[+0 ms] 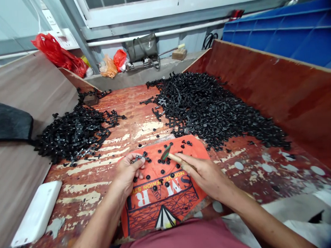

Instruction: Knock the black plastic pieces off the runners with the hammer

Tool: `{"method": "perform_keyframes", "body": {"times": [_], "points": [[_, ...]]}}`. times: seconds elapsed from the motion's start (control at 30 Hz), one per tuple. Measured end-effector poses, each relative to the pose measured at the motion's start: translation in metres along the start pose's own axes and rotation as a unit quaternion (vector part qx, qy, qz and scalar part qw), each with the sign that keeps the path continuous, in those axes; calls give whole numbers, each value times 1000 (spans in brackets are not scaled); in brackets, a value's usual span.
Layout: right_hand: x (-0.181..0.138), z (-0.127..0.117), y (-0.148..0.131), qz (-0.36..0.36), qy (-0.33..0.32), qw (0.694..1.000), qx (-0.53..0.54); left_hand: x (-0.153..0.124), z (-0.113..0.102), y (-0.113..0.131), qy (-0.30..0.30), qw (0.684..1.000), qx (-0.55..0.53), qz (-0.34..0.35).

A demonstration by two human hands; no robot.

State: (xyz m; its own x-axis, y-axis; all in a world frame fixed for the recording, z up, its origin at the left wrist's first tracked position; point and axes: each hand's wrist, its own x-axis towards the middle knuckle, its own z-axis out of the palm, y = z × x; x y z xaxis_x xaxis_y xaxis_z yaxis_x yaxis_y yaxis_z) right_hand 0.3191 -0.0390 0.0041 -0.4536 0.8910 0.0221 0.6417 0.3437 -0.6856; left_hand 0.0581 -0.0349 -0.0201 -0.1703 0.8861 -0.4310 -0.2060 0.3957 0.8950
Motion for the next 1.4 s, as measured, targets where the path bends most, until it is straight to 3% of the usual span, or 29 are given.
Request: {"method": "perform_keyframes", "body": {"times": [0.23,0.53,0.7,0.87,1.0,1.23,1.4], "points": [[6,4,-6,-27,5,999,-44,1,2,1,12,999,29,-20],[22,12,-32,-95,61,989,-96,-1,1,2,-4,1000,19,-15],[24,23,-31,-79,3,978,-195,-1,0,2,-13,1000,21,-5],[25,20,-35,-74,36,983,-167,0,0,2,-9,1000,16,-5],[28,21,-35,-60,-18,968,-242,1,0,1,-16,1000,17,-7],[32,-3,-33,-38,56,990,-125,0,-3,8,-12,1000,-20,-15],[28,-1,-22,-23,49,993,-103,-1,0,15,-14,999,-30,-9]]}}
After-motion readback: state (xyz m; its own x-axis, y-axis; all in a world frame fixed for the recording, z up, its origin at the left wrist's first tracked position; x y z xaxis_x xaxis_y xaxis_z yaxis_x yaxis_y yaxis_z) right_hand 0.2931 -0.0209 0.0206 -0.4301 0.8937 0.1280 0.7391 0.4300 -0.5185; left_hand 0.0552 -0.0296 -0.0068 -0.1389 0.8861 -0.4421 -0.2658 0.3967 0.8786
